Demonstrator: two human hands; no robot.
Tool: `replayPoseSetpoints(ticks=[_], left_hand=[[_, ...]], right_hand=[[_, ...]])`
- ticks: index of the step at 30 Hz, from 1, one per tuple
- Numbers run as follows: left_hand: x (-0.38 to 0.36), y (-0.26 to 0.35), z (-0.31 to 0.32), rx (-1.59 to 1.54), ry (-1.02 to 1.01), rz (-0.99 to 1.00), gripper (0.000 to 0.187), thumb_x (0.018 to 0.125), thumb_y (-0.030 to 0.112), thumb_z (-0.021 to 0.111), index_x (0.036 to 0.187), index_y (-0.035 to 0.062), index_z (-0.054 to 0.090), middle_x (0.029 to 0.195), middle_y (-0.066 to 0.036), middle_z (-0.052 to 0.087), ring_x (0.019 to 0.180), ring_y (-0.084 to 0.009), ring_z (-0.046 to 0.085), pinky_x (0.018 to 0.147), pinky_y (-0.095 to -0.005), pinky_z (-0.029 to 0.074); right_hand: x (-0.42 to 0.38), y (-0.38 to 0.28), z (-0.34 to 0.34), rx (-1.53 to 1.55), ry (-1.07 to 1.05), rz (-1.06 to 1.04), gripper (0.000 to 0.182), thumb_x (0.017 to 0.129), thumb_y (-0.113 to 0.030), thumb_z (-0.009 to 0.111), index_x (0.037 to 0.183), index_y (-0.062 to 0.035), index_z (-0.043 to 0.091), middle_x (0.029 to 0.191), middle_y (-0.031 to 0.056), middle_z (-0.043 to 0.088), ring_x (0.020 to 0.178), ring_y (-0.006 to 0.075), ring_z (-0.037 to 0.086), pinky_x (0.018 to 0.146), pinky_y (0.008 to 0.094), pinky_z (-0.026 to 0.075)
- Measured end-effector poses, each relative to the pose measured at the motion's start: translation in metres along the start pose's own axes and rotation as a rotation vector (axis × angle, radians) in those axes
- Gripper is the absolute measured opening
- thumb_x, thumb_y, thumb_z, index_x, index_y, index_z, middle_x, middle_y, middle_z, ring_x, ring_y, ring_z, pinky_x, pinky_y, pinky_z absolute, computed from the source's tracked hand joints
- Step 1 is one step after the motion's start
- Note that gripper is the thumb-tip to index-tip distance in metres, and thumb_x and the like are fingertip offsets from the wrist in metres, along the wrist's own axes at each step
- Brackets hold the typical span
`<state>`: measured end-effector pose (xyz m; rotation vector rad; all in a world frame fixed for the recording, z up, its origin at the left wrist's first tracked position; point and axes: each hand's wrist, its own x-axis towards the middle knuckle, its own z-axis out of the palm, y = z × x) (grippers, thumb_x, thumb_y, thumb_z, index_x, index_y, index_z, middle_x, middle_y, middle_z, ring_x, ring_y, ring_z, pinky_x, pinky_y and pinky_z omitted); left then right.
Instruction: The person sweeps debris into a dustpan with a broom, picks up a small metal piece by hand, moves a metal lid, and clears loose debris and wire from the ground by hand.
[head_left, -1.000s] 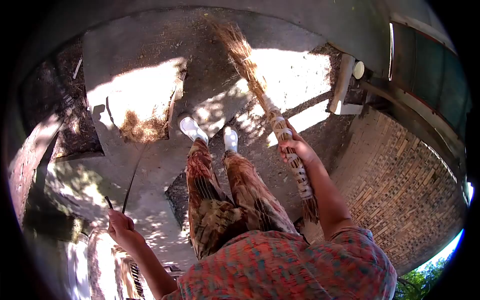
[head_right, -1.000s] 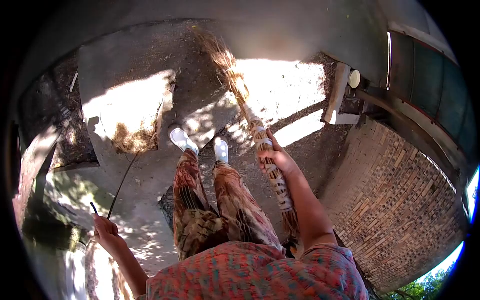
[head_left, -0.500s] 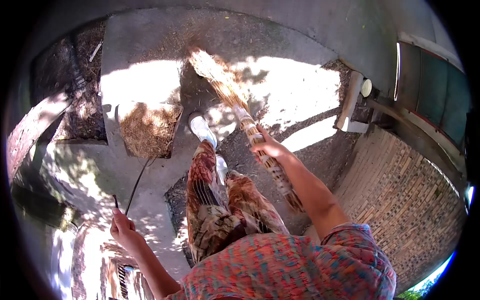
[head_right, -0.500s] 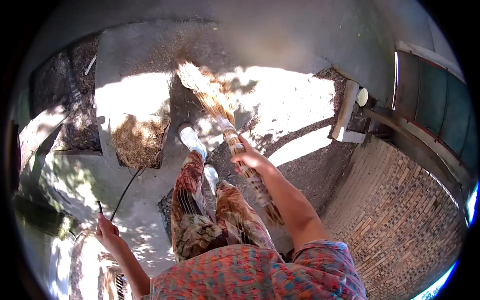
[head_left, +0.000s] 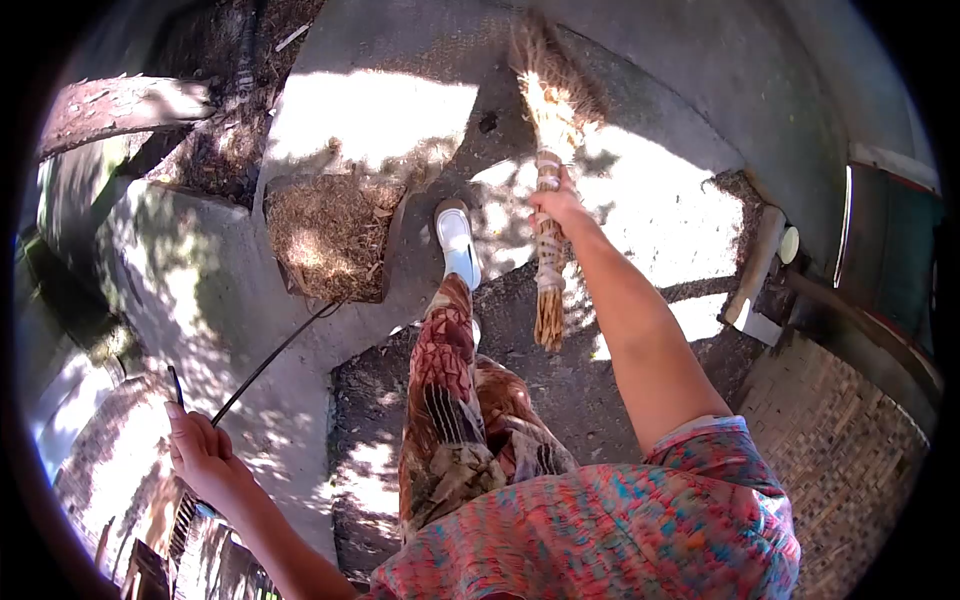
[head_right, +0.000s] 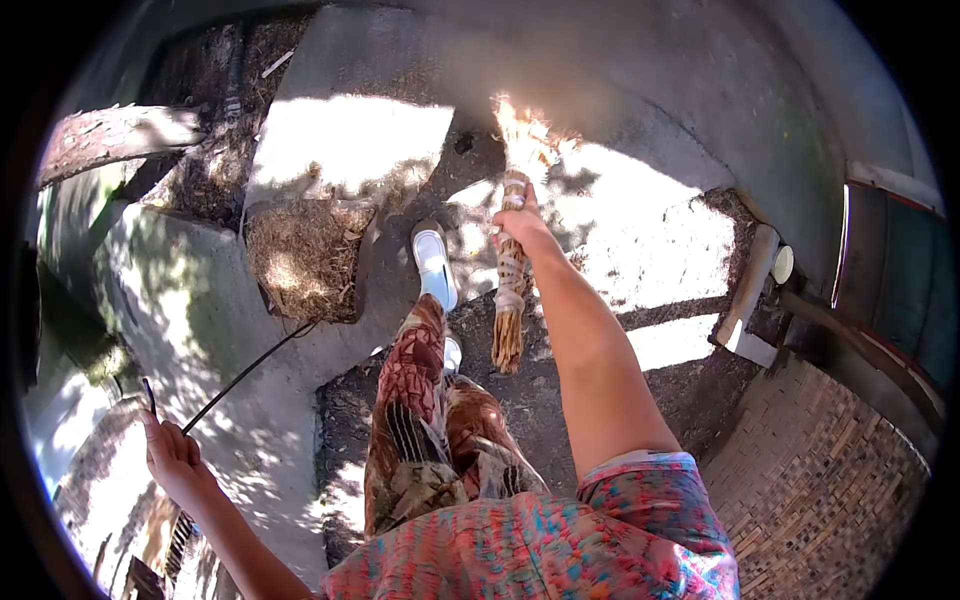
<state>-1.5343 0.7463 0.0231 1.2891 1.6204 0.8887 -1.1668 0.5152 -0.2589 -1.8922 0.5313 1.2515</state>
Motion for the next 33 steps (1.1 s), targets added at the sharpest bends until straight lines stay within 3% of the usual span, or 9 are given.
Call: replayPoseSetpoints(ticks=[3, 6, 10, 14, 17, 23, 28, 32, 33], left_hand=[[-0.010, -0.002, -0.008, 0.034, 0.044, -0.036, 0.053, 0.089, 0.038, 0.059, 0.051, 0.0165, 0.029, 0.049, 0.006, 0.023, 0.044, -0.0049, 0.015, 0.041, -0.0239, 0.013], [-0.010, -0.017, -0.032, 0.071, 0.057, -0.040, 0.052, 0.088, 0.039, 0.061, 0.052, 0.0164, 0.031, 0.049, 0.007, 0.025, 0.043, -0.0041, 0.017, 0.040, -0.0244, 0.013], [-0.008, -0.027, -0.060, 0.123, 0.100, -0.075, 0.052, 0.088, 0.039, 0.061, 0.051, 0.0159, 0.032, 0.048, 0.007, 0.025, 0.041, -0.0042, 0.017, 0.038, -0.0246, 0.011], [-0.009, -0.041, -0.077, 0.164, 0.144, -0.119, 0.053, 0.087, 0.038, 0.062, 0.050, 0.0151, 0.032, 0.046, 0.006, 0.024, 0.040, -0.0048, 0.017, 0.038, -0.0246, 0.012], [-0.005, -0.064, -0.101, 0.174, 0.130, -0.193, 0.053, 0.088, 0.038, 0.061, 0.050, 0.0150, 0.031, 0.047, 0.006, 0.024, 0.041, -0.0049, 0.017, 0.039, -0.0245, 0.012], [0.010, -0.072, -0.116, 0.204, 0.147, -0.249, 0.054, 0.089, 0.041, 0.059, 0.051, 0.0152, 0.029, 0.048, 0.007, 0.021, 0.042, -0.0042, 0.016, 0.040, -0.0246, 0.011], [0.025, -0.082, -0.149, 0.174, 0.160, -0.286, 0.054, 0.090, 0.041, 0.058, 0.052, 0.0152, 0.030, 0.048, 0.007, 0.021, 0.042, -0.0034, 0.016, 0.040, -0.0250, 0.010], [0.033, -0.097, -0.157, 0.169, 0.174, -0.278, 0.053, 0.091, 0.039, 0.057, 0.052, 0.0144, 0.031, 0.048, 0.007, 0.022, 0.043, -0.0033, 0.017, 0.041, -0.0244, 0.011], [0.033, -0.102, -0.158, 0.150, 0.173, -0.305, 0.053, 0.091, 0.039, 0.057, 0.052, 0.0143, 0.031, 0.048, 0.006, 0.022, 0.043, -0.0035, 0.016, 0.041, -0.0242, 0.011]], right_hand=[[-0.075, 0.063, 0.033, -0.143, -0.274, 0.089, 0.102, 0.074, 0.006, 0.060, 0.147, -0.0200, -0.007, 0.114, 0.0258, 0.051, 0.059, 0.0213, 0.061, 0.050, 0.0326, 0.052], [-0.134, 0.079, -0.007, -0.033, -0.443, 0.110, 0.097, 0.077, 0.001, 0.063, 0.148, -0.0222, 0.000, 0.089, 0.0174, 0.057, 0.056, 0.0192, 0.059, 0.047, 0.0322, 0.050], [-0.187, 0.088, -0.061, 0.164, -0.276, -0.008, 0.095, 0.077, 0.000, 0.063, 0.148, -0.0264, 0.004, 0.082, 0.0121, 0.057, 0.052, 0.0178, 0.057, 0.042, 0.0312, 0.048], [-0.129, 0.084, -0.092, 0.184, 0.010, -0.079, 0.093, 0.078, 0.001, 0.059, 0.147, -0.0242, 0.002, 0.079, 0.0129, 0.056, 0.054, 0.0190, 0.057, 0.043, 0.0311, 0.049], [-0.071, 0.092, -0.050, 0.217, 0.023, -0.021, 0.096, 0.078, 0.001, 0.059, 0.146, -0.0234, -0.005, 0.078, 0.0137, 0.055, 0.058, 0.0195, 0.058, 0.046, 0.0323, 0.050], [-0.163, 0.136, 0.039, -0.027, -0.334, 0.234, 0.097, 0.078, 0.000, 0.062, 0.147, -0.0239, -0.002, 0.079, 0.0141, 0.056, 0.056, 0.0203, 0.058, 0.046, 0.0331, 0.049], [-0.212, 0.060, -0.002, 0.121, -0.254, -0.012, 0.091, 0.077, -0.001, 0.058, 0.148, -0.0253, 0.006, 0.078, 0.0121, 0.056, 0.053, 0.0195, 0.056, 0.042, 0.0319, 0.046], [-0.085, -0.040, 0.002, 0.095, 0.036, -0.224, 0.087, 0.079, -0.006, 0.058, 0.147, -0.0275, 0.006, 0.077, 0.0125, 0.055, 0.053, 0.0193, 0.056, 0.041, 0.0301, 0.047], [-0.051, -0.065, 0.021, 0.133, 0.093, -0.349, 0.065, 0.081, -0.011, 0.059, 0.138, -0.0162, 0.028, 0.070, 0.0105, 0.056, 0.052, 0.0185, 0.055, 0.042, 0.0289, 0.048]])
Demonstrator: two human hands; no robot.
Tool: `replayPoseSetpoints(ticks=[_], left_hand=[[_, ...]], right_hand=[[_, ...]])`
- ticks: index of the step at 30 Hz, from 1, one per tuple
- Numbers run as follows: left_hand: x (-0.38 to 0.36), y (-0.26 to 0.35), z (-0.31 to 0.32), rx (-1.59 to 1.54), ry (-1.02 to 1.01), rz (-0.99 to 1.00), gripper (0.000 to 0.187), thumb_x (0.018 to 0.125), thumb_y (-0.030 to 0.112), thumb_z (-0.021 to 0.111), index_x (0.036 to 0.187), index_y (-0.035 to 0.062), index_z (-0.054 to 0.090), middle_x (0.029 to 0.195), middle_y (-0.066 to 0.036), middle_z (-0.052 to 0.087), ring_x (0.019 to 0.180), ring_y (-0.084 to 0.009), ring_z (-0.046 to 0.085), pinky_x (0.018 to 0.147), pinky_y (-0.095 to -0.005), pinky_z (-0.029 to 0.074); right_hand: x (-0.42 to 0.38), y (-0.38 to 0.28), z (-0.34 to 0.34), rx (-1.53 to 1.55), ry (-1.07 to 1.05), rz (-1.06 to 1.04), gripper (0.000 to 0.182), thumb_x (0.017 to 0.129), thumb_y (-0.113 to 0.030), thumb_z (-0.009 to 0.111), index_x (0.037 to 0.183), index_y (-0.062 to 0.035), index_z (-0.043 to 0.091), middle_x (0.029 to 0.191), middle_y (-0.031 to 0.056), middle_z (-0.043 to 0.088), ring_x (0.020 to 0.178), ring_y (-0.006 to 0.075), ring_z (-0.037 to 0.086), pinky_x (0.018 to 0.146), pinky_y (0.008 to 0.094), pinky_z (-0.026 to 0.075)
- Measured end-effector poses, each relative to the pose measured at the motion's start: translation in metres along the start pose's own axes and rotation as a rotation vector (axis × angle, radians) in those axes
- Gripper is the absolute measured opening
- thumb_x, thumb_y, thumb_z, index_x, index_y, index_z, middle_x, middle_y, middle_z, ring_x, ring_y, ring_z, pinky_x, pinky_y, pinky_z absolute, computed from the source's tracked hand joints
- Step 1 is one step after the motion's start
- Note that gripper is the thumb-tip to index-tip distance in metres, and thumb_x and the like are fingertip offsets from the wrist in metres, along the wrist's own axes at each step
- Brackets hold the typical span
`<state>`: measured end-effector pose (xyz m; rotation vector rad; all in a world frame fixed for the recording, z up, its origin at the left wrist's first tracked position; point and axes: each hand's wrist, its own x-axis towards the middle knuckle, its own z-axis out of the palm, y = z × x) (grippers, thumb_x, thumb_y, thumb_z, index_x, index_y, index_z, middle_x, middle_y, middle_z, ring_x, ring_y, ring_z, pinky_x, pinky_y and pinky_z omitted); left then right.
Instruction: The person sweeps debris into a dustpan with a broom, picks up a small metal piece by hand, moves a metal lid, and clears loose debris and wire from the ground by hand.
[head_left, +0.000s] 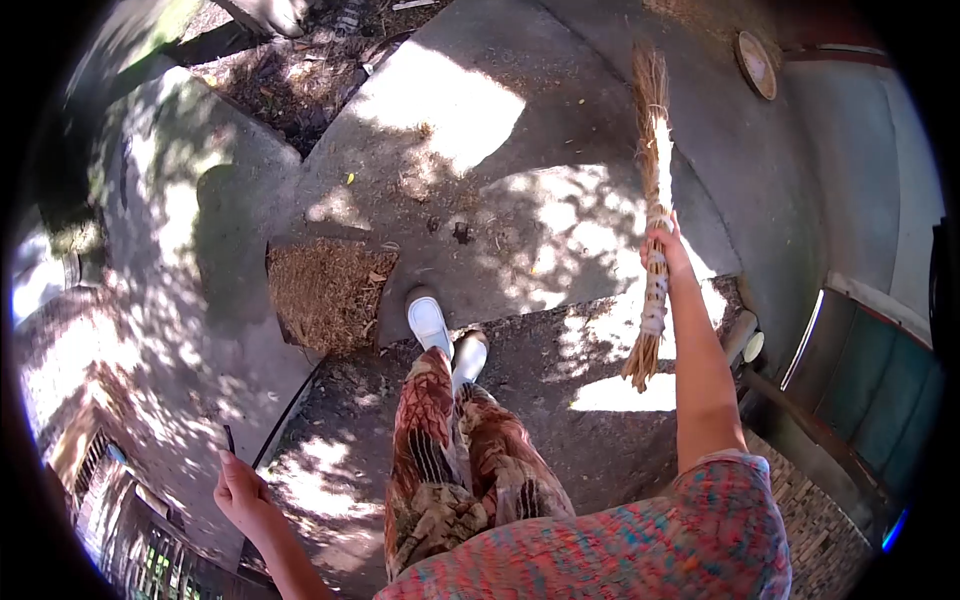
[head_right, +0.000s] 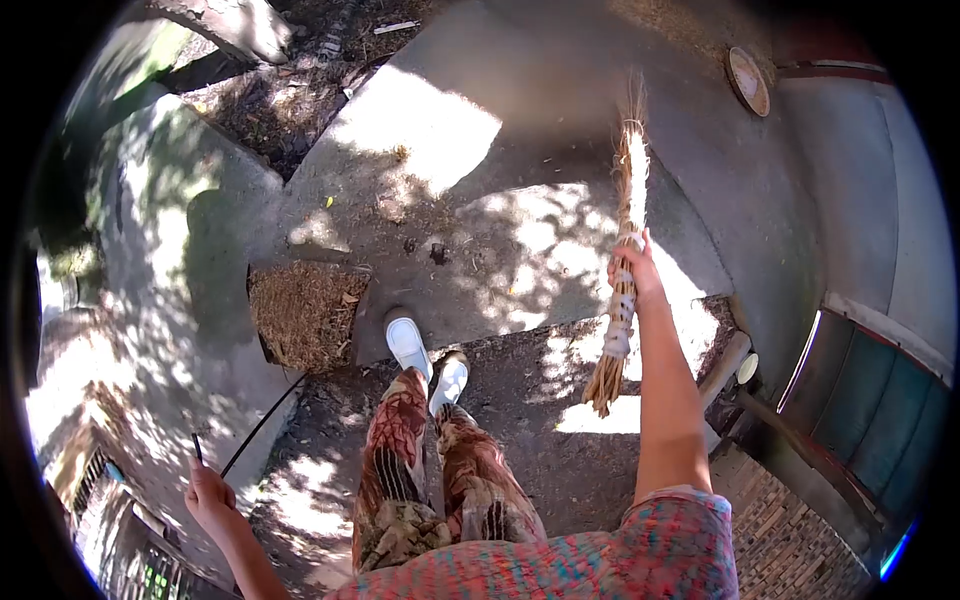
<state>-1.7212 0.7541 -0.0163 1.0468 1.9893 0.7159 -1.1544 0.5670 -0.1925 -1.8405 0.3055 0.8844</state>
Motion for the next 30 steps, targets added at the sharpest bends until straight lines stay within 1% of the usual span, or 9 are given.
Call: replayPoseSetpoints(ticks=[2, 3, 5, 6, 8, 14, 19, 25, 30], left_hand=[[0.005, -0.007, -0.001, 0.039, 0.032, -0.042, 0.052, 0.092, 0.039, 0.055, 0.052, 0.0146, 0.031, 0.048, 0.006, 0.023, 0.044, -0.0038, 0.017, 0.042, -0.0240, 0.012], [0.008, -0.011, -0.001, 0.002, 0.018, -0.025, 0.052, 0.092, 0.039, 0.055, 0.052, 0.0148, 0.030, 0.049, 0.006, 0.023, 0.044, -0.0040, 0.017, 0.042, -0.0240, 0.013], [0.015, -0.013, -0.005, -0.053, -0.002, -0.008, 0.052, 0.092, 0.038, 0.055, 0.053, 0.0150, 0.030, 0.049, 0.006, 0.022, 0.045, -0.0045, 0.017, 0.042, -0.0244, 0.013], [0.018, -0.009, -0.005, -0.044, -0.005, -0.018, 0.052, 0.092, 0.038, 0.055, 0.053, 0.0150, 0.030, 0.049, 0.006, 0.022, 0.045, -0.0045, 0.017, 0.042, -0.0244, 0.013], [0.022, 0.001, 0.000, -0.040, 0.005, -0.024, 0.052, 0.092, 0.039, 0.054, 0.053, 0.0147, 0.030, 0.049, 0.006, 0.022, 0.044, -0.0046, 0.017, 0.042, -0.0248, 0.013], [0.036, 0.016, -0.011, 0.006, 0.020, -0.063, 0.051, 0.092, 0.037, 0.055, 0.053, 0.0135, 0.031, 0.049, 0.006, 0.024, 0.044, -0.0042, 0.019, 0.042, -0.0255, 0.013], [0.032, 0.008, -0.033, -0.058, 0.033, -0.084, 0.051, 0.093, 0.036, 0.054, 0.053, 0.0133, 0.031, 0.049, 0.006, 0.023, 0.044, -0.0046, 0.019, 0.041, -0.0250, 0.014], [0.015, -0.023, -0.050, -0.122, 0.111, -0.058, 0.050, 0.093, 0.035, 0.054, 0.053, 0.0142, 0.031, 0.049, 0.006, 0.023, 0.043, -0.0044, 0.019, 0.040, -0.0248, 0.013], [-0.008, -0.033, -0.067, -0.071, 0.153, -0.047, 0.051, 0.092, 0.038, 0.054, 0.054, 0.0149, 0.029, 0.050, 0.006, 0.022, 0.043, -0.0044, 0.017, 0.041, -0.0256, 0.013]], right_hand=[[0.094, -0.013, 0.032, 0.037, -0.121, 0.268, 0.016, 0.080, -0.017, 0.061, 0.083, -0.0080, 0.049, 0.063, 0.0070, 0.056, 0.051, 0.0174, 0.055, 0.045, 0.0306, 0.050], [0.126, -0.007, 0.063, 0.117, -0.081, 0.250, 0.015, 0.079, -0.020, 0.062, 0.082, -0.0080, 0.052, 0.066, 0.0077, 0.059, 0.053, 0.0175, 0.057, 0.046, 0.0321, 0.050], [0.106, 0.006, 0.140, -0.138, -0.117, 0.305, 0.015, 0.084, -0.016, 0.057, 0.090, -0.0037, 0.052, 0.071, 0.0110, 0.062, 0.058, 0.0178, 0.060, 0.049, 0.0324, 0.051], [0.092, 0.025, 0.162, -0.178, -0.209, 0.423, 0.041, 0.085, -0.007, 0.055, 0.123, -0.0060, 0.041, 0.079, 0.0151, 0.062, 0.057, 0.0194, 0.059, 0.049, 0.0324, 0.051], [0.009, 0.051, 0.176, -0.434, -0.321, 0.274, 0.103, 0.078, 0.007, 0.055, 0.144, -0.0270, -0.016, 0.091, 0.0212, 0.057, 0.054, 0.0202, 0.056, 0.046, 0.0308, 0.049], [-0.105, -0.016, 0.080, -0.506, -0.521, 0.363, 0.096, 0.074, 0.004, 0.060, 0.148, -0.0230, 0.005, 0.090, 0.0172, 0.057, 0.053, 0.0201, 0.057, 0.045, 0.0327, 0.049], [-0.043, -0.056, 0.103, -0.429, -0.344, 0.154, 0.093, 0.076, 0.003, 0.058, 0.147, -0.0222, 0.004, 0.087, 0.0165, 0.055, 0.054, 0.0197, 0.057, 0.044, 0.0327, 0.048], [-0.012, 0.048, 0.246, -0.557, -0.407, 0.123, 0.094, 0.078, 0.005, 0.054, 0.146, -0.0212, -0.006, 0.094, 0.0206, 0.055, 0.058, 0.0217, 0.059, 0.047, 0.0350, 0.051], [-0.133, 0.109, 0.182, -0.859, -0.734, 0.280, 0.094, 0.076, 0.002, 0.060, 0.147, -0.0230, 0.004, 0.109, 0.0257, 0.054, 0.057, 0.0208, 0.061, 0.046, 0.0315, 0.051]])
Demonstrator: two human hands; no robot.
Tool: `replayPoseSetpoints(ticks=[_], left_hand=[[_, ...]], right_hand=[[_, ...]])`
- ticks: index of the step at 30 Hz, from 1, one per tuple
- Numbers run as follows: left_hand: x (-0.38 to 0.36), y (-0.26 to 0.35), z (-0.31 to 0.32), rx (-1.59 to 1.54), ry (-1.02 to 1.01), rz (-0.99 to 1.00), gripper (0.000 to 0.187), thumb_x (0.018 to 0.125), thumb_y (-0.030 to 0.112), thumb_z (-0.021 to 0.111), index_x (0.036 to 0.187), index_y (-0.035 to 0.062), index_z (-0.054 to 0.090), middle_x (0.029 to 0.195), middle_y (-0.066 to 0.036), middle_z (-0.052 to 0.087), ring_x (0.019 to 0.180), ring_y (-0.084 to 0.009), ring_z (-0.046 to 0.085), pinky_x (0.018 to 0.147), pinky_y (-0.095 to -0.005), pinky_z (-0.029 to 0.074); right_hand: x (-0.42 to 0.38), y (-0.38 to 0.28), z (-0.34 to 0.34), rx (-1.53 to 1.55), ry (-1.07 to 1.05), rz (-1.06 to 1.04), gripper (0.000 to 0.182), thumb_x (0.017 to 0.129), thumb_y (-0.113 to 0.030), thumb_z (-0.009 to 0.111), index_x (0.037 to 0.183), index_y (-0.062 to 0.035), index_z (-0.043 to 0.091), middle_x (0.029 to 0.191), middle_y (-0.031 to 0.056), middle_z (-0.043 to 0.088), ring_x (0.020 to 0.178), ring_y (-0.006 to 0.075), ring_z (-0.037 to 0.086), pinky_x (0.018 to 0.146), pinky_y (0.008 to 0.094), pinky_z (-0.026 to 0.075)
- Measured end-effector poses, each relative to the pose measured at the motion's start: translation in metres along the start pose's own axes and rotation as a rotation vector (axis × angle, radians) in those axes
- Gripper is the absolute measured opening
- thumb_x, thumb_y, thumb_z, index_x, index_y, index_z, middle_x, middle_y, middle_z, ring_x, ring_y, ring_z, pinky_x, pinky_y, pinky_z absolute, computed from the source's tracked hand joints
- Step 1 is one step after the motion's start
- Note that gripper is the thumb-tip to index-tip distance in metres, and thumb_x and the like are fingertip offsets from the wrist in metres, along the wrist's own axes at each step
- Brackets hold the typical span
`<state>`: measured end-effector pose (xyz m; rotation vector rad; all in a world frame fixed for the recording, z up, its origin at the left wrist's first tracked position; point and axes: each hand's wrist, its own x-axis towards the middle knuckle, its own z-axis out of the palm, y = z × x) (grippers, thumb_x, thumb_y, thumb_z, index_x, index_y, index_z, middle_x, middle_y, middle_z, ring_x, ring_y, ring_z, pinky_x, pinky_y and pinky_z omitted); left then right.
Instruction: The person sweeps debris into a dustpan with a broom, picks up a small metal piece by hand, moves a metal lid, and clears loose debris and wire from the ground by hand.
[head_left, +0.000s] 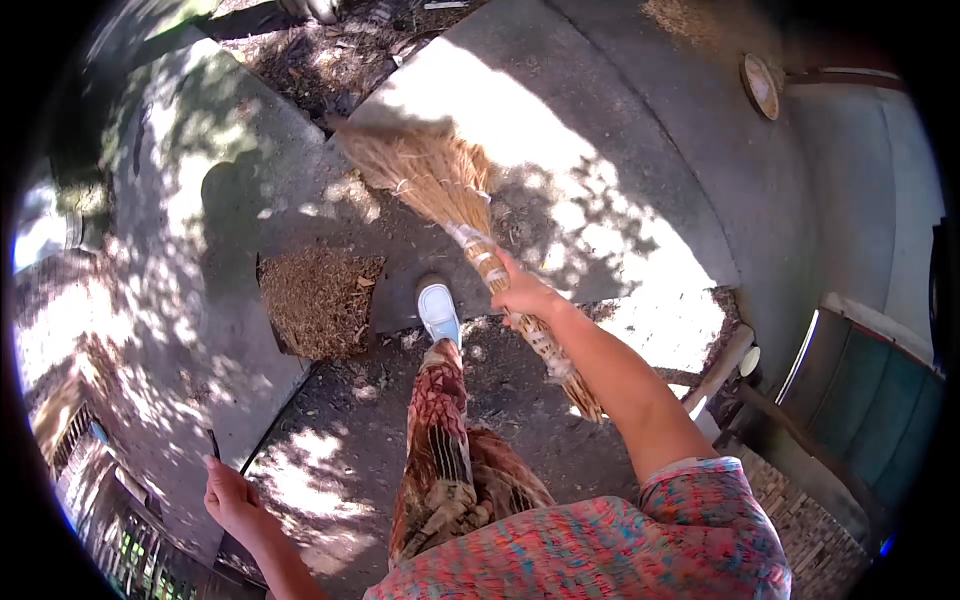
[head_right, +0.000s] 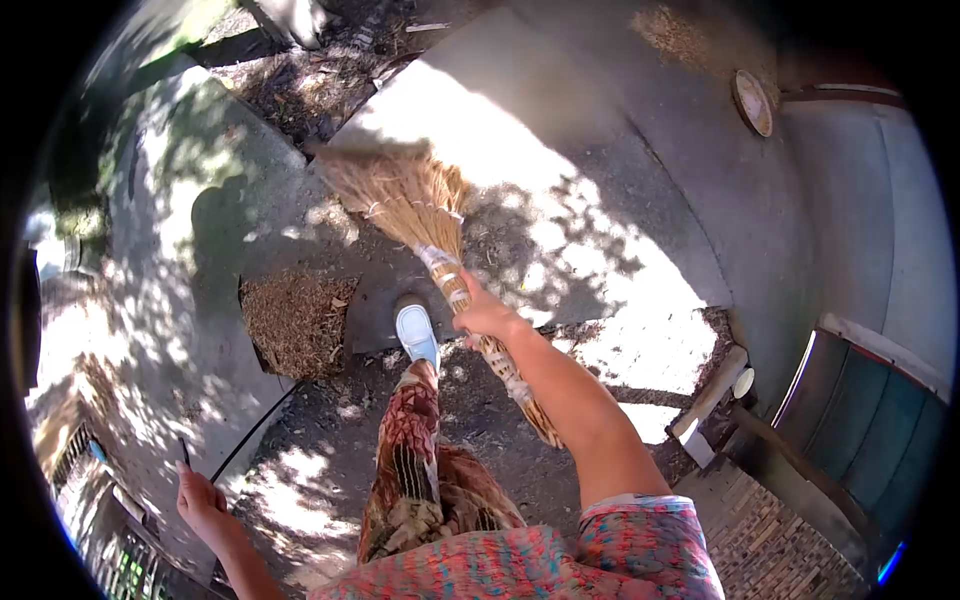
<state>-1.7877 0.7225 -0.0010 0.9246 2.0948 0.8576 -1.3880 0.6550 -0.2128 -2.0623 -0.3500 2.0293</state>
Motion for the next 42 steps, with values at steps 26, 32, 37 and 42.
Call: replayPoseSetpoints(ticks=[26, 32, 37, 42], left_hand=[[-0.032, -0.104, -0.106, 0.113, -0.097, -0.052, 0.052, 0.091, 0.042, 0.055, 0.054, 0.0162, 0.028, 0.051, 0.005, 0.021, 0.044, -0.0060, 0.017, 0.040, -0.0256, 0.014], [-0.008, -0.123, -0.132, 0.035, -0.231, -0.080, 0.052, 0.091, 0.041, 0.056, 0.054, 0.0160, 0.029, 0.050, 0.006, 0.021, 0.044, -0.0050, 0.018, 0.040, -0.0258, 0.015], [0.004, -0.135, -0.174, -0.065, -0.280, -0.115, 0.052, 0.091, 0.040, 0.056, 0.054, 0.0143, 0.031, 0.050, 0.006, 0.025, 0.044, -0.0043, 0.019, 0.041, -0.0251, 0.015], [0.023, -0.161, -0.217, -0.069, -0.282, -0.119, 0.051, 0.091, 0.038, 0.057, 0.053, 0.0120, 0.035, 0.048, 0.006, 0.027, 0.043, -0.0048, 0.021, 0.041, -0.0253, 0.015]], right_hand=[[-0.051, 0.244, 0.080, 0.927, 0.438, 0.093, 0.100, 0.079, -0.001, 0.061, 0.145, -0.0296, -0.008, 0.095, 0.0185, 0.054, 0.061, 0.0219, 0.060, 0.047, 0.0359, 0.052], [-0.105, 0.210, 0.190, 0.769, 0.108, 0.091, 0.100, 0.077, -0.001, 0.062, 0.147, -0.0232, -0.005, 0.094, 0.0169, 0.054, 0.058, 0.0202, 0.058, 0.045, 0.0330, 0.049], [-0.166, 0.197, 0.191, 0.826, 0.130, -0.070, 0.093, 0.078, -0.002, 0.061, 0.148, -0.0245, 0.003, 0.078, 0.0110, 0.056, 0.050, 0.0190, 0.056, 0.040, 0.0317, 0.047], [-0.057, 0.157, 0.135, 0.711, 0.534, -0.216, 0.095, 0.076, -0.001, 0.060, 0.146, -0.0220, 0.000, 0.087, 0.0151, 0.053, 0.052, 0.0210, 0.056, 0.041, 0.0332, 0.049]])
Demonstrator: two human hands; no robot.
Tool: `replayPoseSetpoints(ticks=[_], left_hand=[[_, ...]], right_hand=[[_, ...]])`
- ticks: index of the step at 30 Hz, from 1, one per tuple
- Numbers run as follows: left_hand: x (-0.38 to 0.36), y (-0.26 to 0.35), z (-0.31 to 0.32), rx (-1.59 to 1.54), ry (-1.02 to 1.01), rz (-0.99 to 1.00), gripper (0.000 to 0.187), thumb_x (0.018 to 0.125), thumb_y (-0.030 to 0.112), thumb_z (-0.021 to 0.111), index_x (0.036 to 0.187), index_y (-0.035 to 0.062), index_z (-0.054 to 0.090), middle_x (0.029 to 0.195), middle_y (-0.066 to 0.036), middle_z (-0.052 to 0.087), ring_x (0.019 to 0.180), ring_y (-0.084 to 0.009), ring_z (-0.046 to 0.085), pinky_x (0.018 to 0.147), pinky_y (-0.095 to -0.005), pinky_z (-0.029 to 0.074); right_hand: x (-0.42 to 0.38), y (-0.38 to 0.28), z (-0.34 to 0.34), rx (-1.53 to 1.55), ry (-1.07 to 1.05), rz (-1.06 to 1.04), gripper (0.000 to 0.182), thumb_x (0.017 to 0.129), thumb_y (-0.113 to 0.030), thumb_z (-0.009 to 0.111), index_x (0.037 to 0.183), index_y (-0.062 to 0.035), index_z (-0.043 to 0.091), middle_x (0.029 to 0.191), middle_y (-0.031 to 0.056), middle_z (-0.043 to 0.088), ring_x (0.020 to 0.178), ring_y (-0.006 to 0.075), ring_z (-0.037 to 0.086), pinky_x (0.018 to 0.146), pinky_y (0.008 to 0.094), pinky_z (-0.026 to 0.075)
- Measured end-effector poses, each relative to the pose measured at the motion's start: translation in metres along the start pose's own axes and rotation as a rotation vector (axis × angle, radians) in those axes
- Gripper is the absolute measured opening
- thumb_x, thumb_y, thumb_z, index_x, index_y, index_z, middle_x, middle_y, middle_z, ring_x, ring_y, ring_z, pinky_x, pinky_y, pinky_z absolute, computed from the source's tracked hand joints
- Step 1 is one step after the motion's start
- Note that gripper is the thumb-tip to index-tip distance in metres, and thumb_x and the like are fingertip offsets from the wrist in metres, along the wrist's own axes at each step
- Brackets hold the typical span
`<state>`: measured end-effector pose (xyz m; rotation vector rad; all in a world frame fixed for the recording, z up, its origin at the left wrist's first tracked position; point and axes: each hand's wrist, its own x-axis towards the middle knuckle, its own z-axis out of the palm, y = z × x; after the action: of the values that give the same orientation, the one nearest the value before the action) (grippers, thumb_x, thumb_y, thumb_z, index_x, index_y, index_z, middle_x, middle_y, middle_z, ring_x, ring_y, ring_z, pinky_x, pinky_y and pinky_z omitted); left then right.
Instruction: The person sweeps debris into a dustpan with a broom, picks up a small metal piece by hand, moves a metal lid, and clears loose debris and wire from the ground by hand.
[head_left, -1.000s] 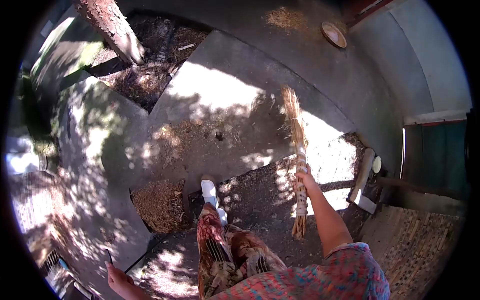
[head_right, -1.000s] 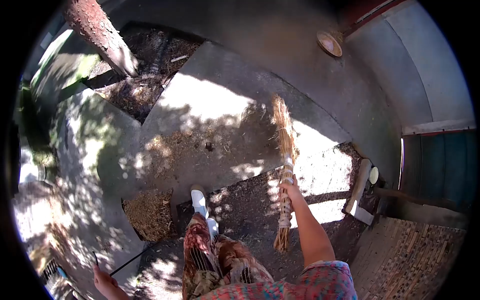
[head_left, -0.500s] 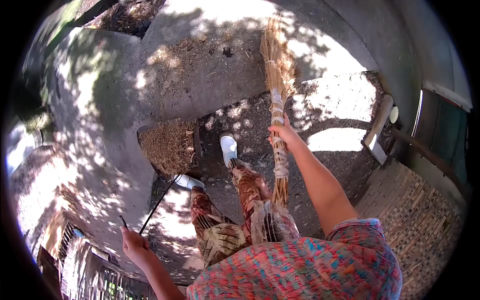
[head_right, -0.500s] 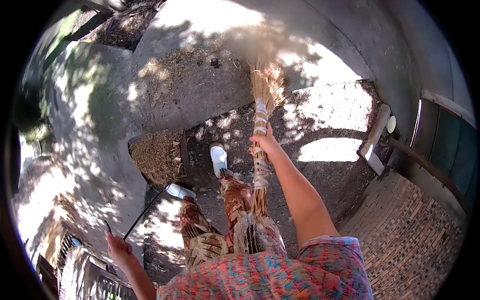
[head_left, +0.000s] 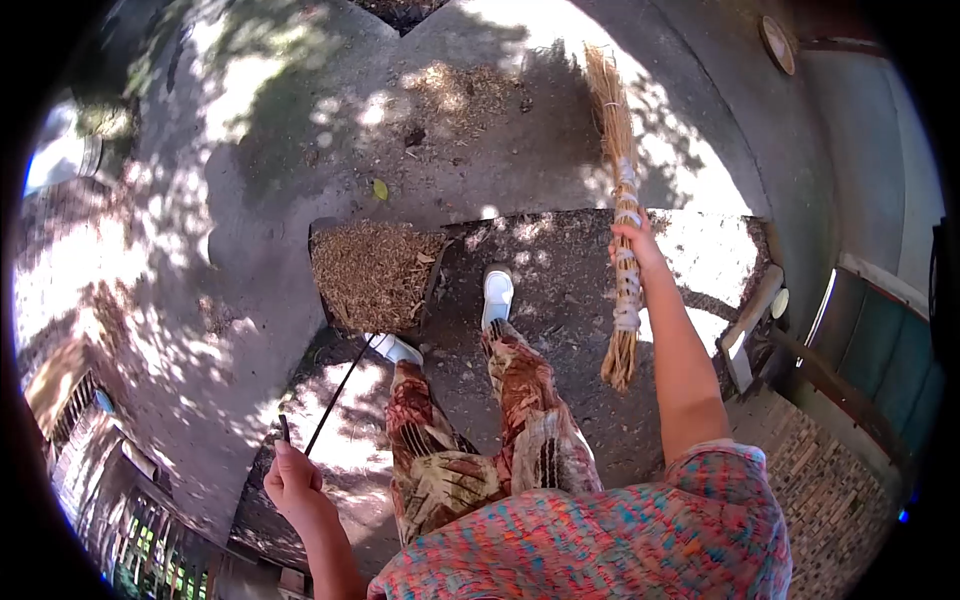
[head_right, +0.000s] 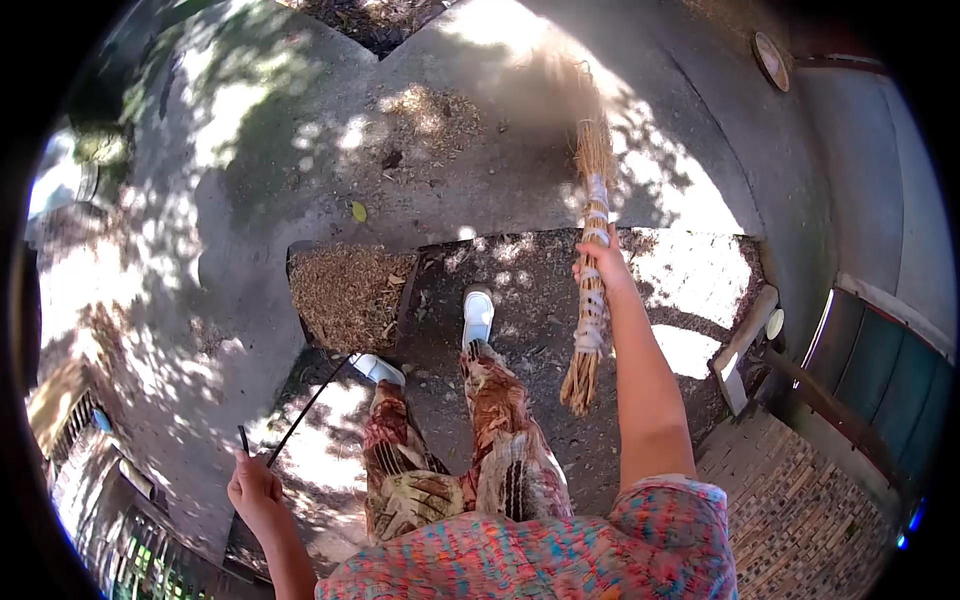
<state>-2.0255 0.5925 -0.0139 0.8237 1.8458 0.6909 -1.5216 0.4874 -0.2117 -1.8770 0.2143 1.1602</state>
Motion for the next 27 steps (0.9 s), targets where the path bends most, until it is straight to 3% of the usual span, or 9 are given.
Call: replayPoseSetpoints(ticks=[3, 4, 6, 8, 12, 16, 20, 23, 27], left_hand=[[0.008, -0.017, -0.030, -0.003, 0.035, 0.002, 0.050, 0.091, 0.037, 0.056, 0.053, 0.0109, 0.036, 0.048, 0.005, 0.028, 0.043, -0.0051, 0.022, 0.042, -0.0252, 0.015], [0.011, -0.021, -0.038, -0.014, 0.048, 0.012, 0.050, 0.091, 0.037, 0.056, 0.053, 0.0104, 0.037, 0.048, 0.005, 0.028, 0.043, -0.0053, 0.022, 0.042, -0.0252, 0.015], [0.017, -0.027, -0.049, 0.024, 0.103, 0.002, 0.049, 0.092, 0.036, 0.055, 0.054, 0.0100, 0.038, 0.048, 0.005, 0.029, 0.044, -0.0053, 0.022, 0.043, -0.0256, 0.015], [0.022, -0.029, -0.061, 0.051, 0.093, -0.025, 0.049, 0.093, 0.035, 0.054, 0.053, 0.0106, 0.037, 0.047, 0.005, 0.028, 0.044, -0.0051, 0.021, 0.043, -0.0262, 0.014], [0.035, -0.034, -0.091, 0.096, 0.186, -0.081, 0.051, 0.093, 0.036, 0.054, 0.052, 0.0133, 0.032, 0.048, 0.006, 0.025, 0.043, -0.0042, 0.019, 0.043, -0.0264, 0.013], [0.038, -0.039, -0.131, 0.059, 0.227, -0.100, 0.052, 0.092, 0.039, 0.054, 0.053, 0.0134, 0.033, 0.048, 0.007, 0.026, 0.043, -0.0037, 0.019, 0.042, -0.0260, 0.012], [0.045, -0.053, -0.158, 0.043, 0.301, -0.126, 0.051, 0.093, 0.039, 0.053, 0.054, 0.0130, 0.033, 0.049, 0.007, 0.025, 0.044, -0.0036, 0.019, 0.042, -0.0256, 0.012], [0.049, -0.072, -0.179, 0.005, 0.305, -0.146, 0.051, 0.093, 0.039, 0.054, 0.054, 0.0129, 0.032, 0.050, 0.007, 0.024, 0.044, -0.0037, 0.018, 0.042, -0.0259, 0.011], [0.057, -0.085, -0.200, -0.032, 0.383, -0.169, 0.052, 0.093, 0.038, 0.054, 0.053, 0.0134, 0.032, 0.052, 0.006, 0.024, 0.045, -0.0043, 0.017, 0.042, -0.0263, 0.011]], right_hand=[[0.079, 0.001, 0.064, 0.044, -0.072, 0.067, 0.096, 0.077, -0.001, 0.058, 0.144, -0.0228, -0.006, 0.090, 0.0171, 0.054, 0.057, 0.0217, 0.058, 0.045, 0.0349, 0.052], [0.061, 0.007, 0.114, -0.054, 0.001, 0.053, 0.082, 0.078, -0.003, 0.059, 0.140, -0.0182, 0.007, 0.084, 0.0142, 0.053, 0.057, 0.0204, 0.058, 0.043, 0.0332, 0.052], [0.020, 0.034, 0.180, -0.072, -0.165, 0.168, 0.100, 0.077, 0.003, 0.058, 0.144, -0.0264, -0.010, 0.087, 0.0168, 0.054, 0.056, 0.0230, 0.059, 0.045, 0.0375, 0.052], [-0.037, 0.064, 0.220, -0.240, -0.297, 0.237, 0.100, 0.075, 0.002, 0.061, 0.145, -0.0218, -0.007, 0.086, 0.0164, 0.056, 0.056, 0.0234, 0.059, 0.047, 0.0374, 0.051], [-0.096, 0.026, 0.197, -0.268, -0.592, 0.247, 0.094, 0.075, -0.001, 0.061, 0.147, -0.0214, 0.004, 0.074, 0.0131, 0.056, 0.051, 0.0209, 0.057, 0.044, 0.0350, 0.048], [-0.140, 0.029, 0.147, -0.126, -0.390, 0.210, 0.093, 0.075, -0.004, 0.062, 0.147, -0.0249, 0.006, 0.071, 0.0110, 0.055, 0.049, 0.0196, 0.056, 0.041, 0.0323, 0.047], [-0.110, 0.062, 0.121, 0.018, -0.107, 0.148, 0.091, 0.077, -0.005, 0.061, 0.145, -0.0262, 0.004, 0.079, 0.0115, 0.052, 0.051, 0.0199, 0.055, 0.040, 0.0332, 0.049], [-0.080, 0.097, 0.170, -0.091, -0.173, 0.250, 0.092, 0.076, -0.005, 0.061, 0.144, -0.0235, 0.003, 0.085, 0.0144, 0.053, 0.053, 0.0203, 0.057, 0.042, 0.0332, 0.050], [-0.165, 0.145, 0.303, -0.318, -0.425, 0.422, 0.100, 0.078, -0.002, 0.062, 0.146, -0.0260, -0.007, 0.090, 0.0159, 0.055, 0.055, 0.0226, 0.059, 0.046, 0.0354, 0.049]])
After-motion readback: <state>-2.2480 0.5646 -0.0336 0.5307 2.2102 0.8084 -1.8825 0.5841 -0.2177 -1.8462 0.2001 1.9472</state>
